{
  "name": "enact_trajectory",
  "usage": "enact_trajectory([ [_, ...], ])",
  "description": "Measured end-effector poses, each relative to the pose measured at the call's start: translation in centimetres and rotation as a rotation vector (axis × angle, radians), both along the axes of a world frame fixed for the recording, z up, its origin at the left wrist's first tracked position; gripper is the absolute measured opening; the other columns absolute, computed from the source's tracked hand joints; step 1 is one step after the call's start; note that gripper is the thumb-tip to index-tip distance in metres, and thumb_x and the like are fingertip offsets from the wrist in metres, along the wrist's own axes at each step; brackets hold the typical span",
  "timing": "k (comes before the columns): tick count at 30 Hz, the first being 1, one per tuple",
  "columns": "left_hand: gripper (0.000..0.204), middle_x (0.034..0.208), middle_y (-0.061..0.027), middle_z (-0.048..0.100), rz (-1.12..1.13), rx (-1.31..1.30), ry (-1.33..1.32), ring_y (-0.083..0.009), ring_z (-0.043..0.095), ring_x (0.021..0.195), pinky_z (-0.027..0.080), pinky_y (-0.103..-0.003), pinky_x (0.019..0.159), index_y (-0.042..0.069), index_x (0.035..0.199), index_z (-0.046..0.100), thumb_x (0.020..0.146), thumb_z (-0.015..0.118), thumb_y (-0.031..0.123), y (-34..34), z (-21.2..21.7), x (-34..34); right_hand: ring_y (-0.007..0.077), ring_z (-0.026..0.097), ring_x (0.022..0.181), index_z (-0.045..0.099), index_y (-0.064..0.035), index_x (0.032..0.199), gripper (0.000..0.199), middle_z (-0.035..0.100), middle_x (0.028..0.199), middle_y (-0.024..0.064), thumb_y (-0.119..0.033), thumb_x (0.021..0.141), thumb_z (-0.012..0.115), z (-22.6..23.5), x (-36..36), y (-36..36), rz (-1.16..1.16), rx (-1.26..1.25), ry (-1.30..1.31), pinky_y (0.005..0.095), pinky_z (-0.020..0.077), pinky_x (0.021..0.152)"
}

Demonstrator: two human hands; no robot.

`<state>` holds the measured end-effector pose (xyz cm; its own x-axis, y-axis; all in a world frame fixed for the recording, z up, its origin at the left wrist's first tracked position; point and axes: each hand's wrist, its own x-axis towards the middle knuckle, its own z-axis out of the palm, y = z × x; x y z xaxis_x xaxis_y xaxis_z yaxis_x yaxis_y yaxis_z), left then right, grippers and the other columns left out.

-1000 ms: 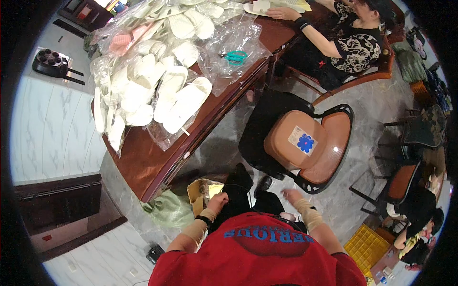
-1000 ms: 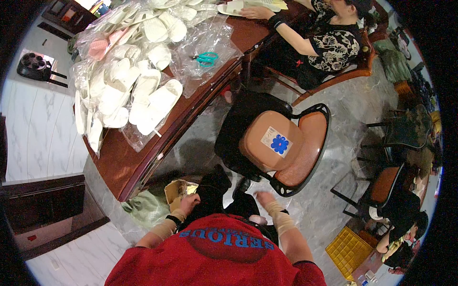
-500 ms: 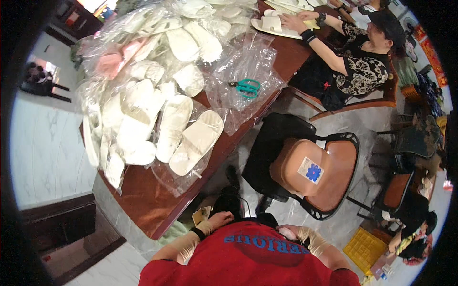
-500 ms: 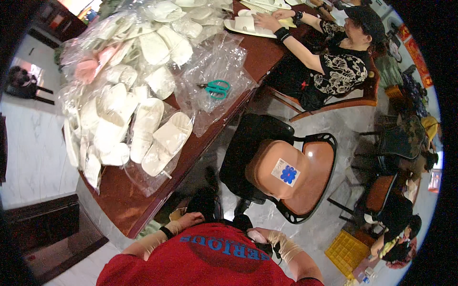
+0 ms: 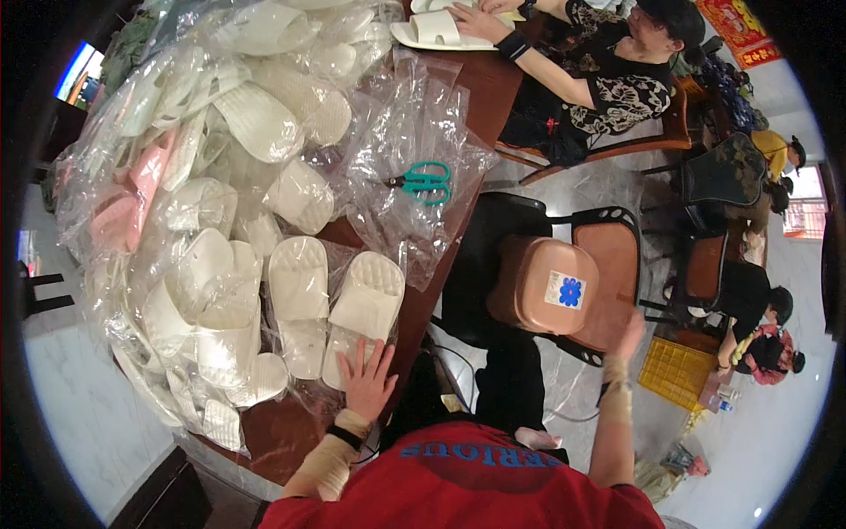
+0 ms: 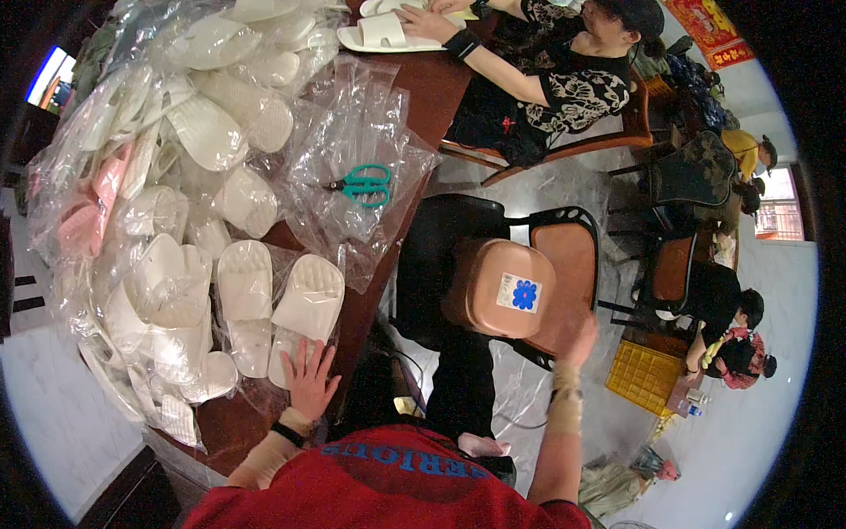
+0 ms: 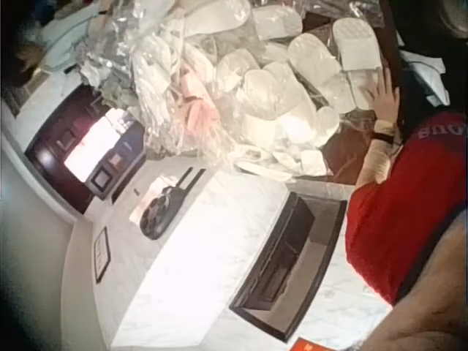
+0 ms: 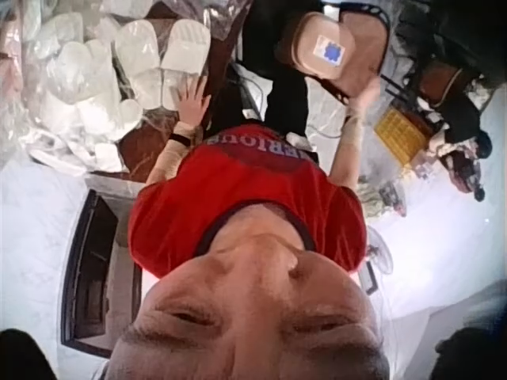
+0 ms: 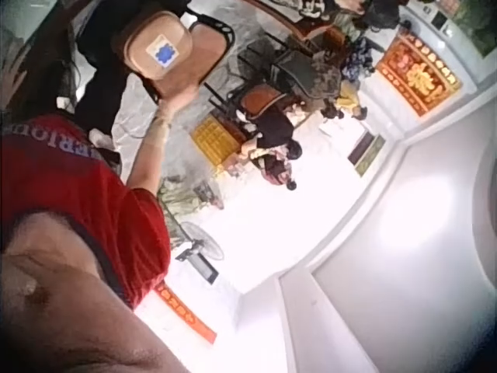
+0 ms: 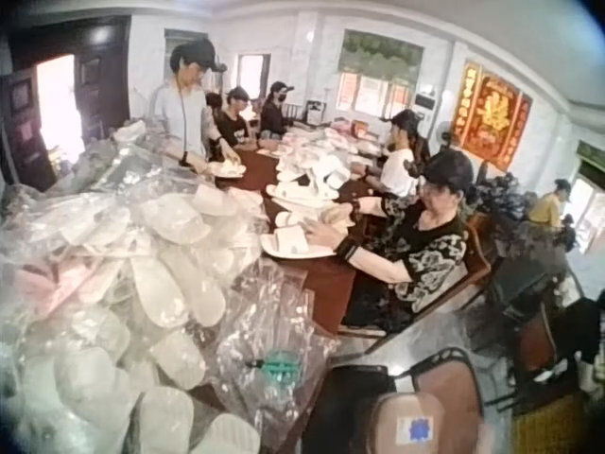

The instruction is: The recorder picks up pairs of slippers, places them into plastic bags, and organizes them on a work table.

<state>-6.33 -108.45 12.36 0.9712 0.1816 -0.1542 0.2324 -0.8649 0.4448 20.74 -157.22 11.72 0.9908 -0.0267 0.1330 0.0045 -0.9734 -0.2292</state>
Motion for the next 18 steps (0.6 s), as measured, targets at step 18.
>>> enact_trajectory([
  [18, 0.061, 0.15, 0.0051, 0.027, -0.17, 0.243, -0.089, -0.0273, 0.024, 0.138, 0.019, -0.069, 0.103, 0.02, 0.14, 0.04, 0.084, 0.057, 0.035, 0.2, -2.1, 0.9, 0.0235, 0.061, 0.067, 0.032, -0.0108, 0.13, 0.049, 0.06, 0.091, 0.0164, -0.015, 0.089, 0.058, -7.3, -10.2, -16.7, -0.063, 0.284, 0.408, 0.0331, 0.0521, 0.054],
])
